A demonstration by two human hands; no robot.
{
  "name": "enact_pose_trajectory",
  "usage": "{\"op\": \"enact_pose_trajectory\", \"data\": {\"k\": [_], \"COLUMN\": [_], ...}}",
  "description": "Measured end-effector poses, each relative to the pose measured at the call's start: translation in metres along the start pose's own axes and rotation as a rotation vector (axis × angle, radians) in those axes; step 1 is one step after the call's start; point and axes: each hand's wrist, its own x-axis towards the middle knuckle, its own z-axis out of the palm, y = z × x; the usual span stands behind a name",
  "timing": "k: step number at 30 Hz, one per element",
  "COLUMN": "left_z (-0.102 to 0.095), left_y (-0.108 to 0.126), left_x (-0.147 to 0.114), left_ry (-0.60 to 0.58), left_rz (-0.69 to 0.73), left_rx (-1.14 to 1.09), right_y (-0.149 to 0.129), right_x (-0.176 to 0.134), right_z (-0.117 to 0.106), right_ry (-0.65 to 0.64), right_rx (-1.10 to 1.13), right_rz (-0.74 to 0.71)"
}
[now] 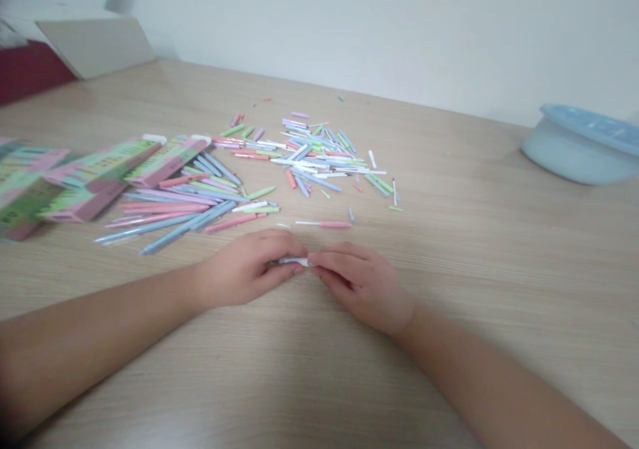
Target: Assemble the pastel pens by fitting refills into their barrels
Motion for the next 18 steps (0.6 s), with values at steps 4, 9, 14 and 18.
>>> {"op": "enact_pose_trajectory", "data": {"k": [4, 9, 14, 18], "left_z": [-0.0002, -0.0011, -0.0042, -0.0070], "left_y": [-0.0002, 0.0014, 0.0066, 0.0078], "left_x": [-0.0001, -0.0007, -0.0031, -0.0040], "left_ry": [-0.006, -0.014, 0.001, -0.022], "left_rz": [-0.015, -0.014, -0.070, -0.046], "left_rx": [-0.013, -0.023, -0.007, 0.017], "right_y": [0.0018, 0.0016, 0.0006, 0.0024], "right_x": [-0.0049, -0.0060, -0.0056, -0.0064], "right_z": [0.0030, 0.0050, 0.0004, -0.0017], "right_ry": [0.037, -0.006, -0.058, -0.063], "right_rx": [0.027, 0.155, 0.180, 0.181], "right_rz": [0.103, 0.165, 0.187, 0.189]}}
